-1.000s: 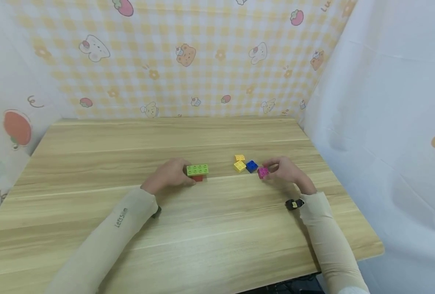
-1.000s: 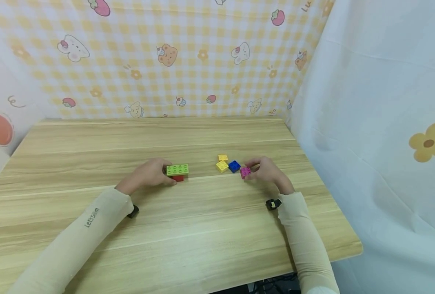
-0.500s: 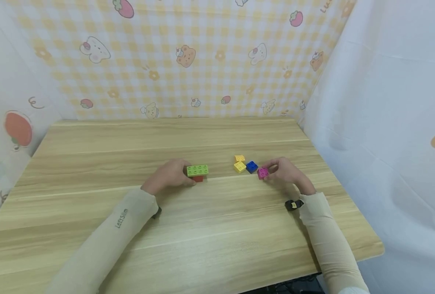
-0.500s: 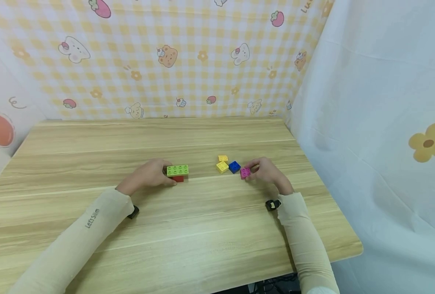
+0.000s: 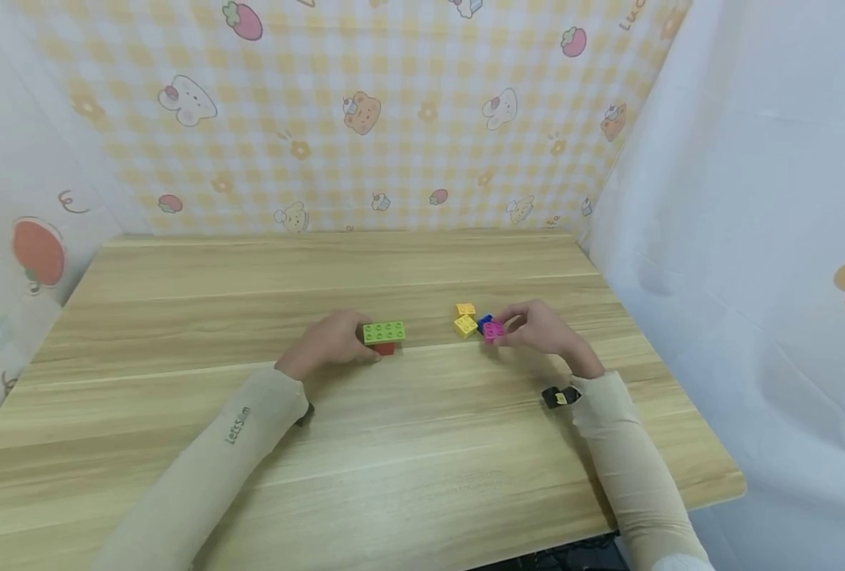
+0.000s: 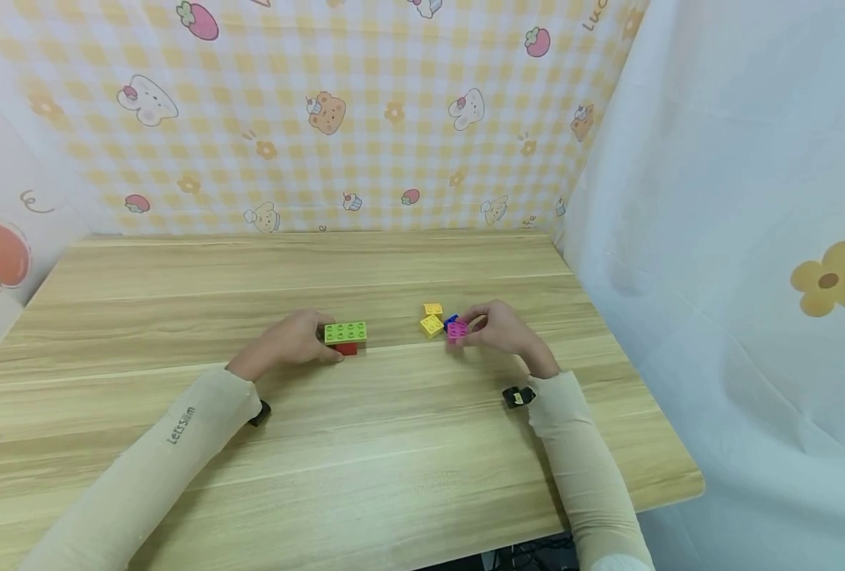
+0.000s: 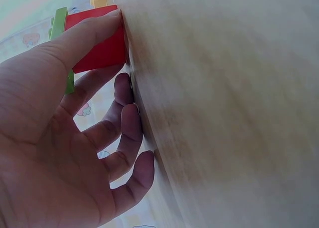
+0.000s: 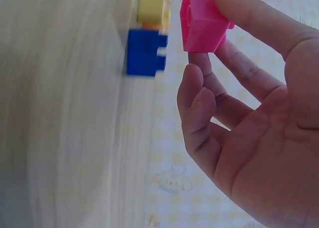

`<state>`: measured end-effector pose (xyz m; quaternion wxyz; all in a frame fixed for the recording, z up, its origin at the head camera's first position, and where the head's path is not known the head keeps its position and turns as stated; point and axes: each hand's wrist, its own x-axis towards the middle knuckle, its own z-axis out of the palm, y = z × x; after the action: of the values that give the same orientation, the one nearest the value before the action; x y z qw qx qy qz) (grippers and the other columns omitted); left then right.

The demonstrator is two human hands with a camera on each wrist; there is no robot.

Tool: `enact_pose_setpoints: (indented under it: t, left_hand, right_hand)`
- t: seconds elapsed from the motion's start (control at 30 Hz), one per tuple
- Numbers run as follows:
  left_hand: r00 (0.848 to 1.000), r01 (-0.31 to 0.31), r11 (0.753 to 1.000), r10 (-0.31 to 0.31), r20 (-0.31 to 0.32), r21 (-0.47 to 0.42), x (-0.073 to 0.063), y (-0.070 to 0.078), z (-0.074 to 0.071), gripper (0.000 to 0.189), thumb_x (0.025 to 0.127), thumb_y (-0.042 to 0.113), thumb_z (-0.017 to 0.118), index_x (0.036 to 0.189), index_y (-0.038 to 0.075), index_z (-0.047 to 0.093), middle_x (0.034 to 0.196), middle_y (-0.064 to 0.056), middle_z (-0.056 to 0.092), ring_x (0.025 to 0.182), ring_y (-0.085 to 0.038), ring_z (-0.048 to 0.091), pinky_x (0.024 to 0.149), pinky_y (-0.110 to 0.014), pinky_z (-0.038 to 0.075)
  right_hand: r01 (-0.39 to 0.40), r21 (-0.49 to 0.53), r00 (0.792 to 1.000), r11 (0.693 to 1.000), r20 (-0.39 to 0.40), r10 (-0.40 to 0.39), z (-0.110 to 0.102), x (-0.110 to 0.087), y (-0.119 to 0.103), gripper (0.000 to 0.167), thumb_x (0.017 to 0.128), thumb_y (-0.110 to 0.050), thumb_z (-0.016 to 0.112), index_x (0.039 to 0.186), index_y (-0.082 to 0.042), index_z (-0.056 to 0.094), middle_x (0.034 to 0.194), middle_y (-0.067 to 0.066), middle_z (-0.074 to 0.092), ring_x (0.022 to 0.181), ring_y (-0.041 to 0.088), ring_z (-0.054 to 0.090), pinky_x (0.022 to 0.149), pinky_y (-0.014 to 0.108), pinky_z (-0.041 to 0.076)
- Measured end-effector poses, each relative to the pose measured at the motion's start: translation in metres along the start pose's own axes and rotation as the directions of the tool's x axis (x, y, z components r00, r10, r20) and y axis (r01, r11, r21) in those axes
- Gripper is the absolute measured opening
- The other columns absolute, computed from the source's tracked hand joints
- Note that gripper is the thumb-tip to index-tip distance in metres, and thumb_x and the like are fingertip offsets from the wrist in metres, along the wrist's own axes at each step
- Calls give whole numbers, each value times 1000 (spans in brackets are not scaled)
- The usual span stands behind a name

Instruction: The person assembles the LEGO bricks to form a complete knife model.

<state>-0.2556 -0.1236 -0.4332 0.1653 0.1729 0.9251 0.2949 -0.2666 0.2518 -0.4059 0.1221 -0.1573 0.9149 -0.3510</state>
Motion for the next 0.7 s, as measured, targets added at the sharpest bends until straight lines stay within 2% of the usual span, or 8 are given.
enact_pose_setpoints:
  t: [0.3, 0.5, 0.7]
  left_hand:
    - [1000, 7, 1000, -7, -14, 20, -1, 1, 0, 49, 81, 32, 82, 123, 12, 67, 105, 0, 66, 95, -21, 59, 84, -41, 47]
    - [1000, -6, 999, 7, -23, 34, -3, 3, 0, 47, 81, 31, 83, 121, 12, 67, 106, -2, 66, 95, -21, 58, 85, -42, 47]
    - [1000, 1, 1000, -1, -20, 17, -4, 4, 0, 44, 81, 29, 83, 117, 11, 68, 102, -1, 65, 92, -20, 59, 83, -40, 48]
  right_hand:
    - [126, 35, 992, 991, 1, -126, 18, 11, -23, 35, 80, -18, 83, 110, -3, 72, 109, 12, 70, 88, 24, 67, 71, 31, 53]
    - [154, 81, 988, 985, -7, -154, 31, 20, -40, 39, 82, -21, 82, 114, -3, 71, 108, 15, 68, 92, 28, 64, 70, 33, 53]
    - [191, 110, 981, 975, -3, -192, 47, 31, -66, 38, 81, -24, 83, 113, -6, 73, 109, 11, 69, 93, 27, 63, 67, 33, 53]
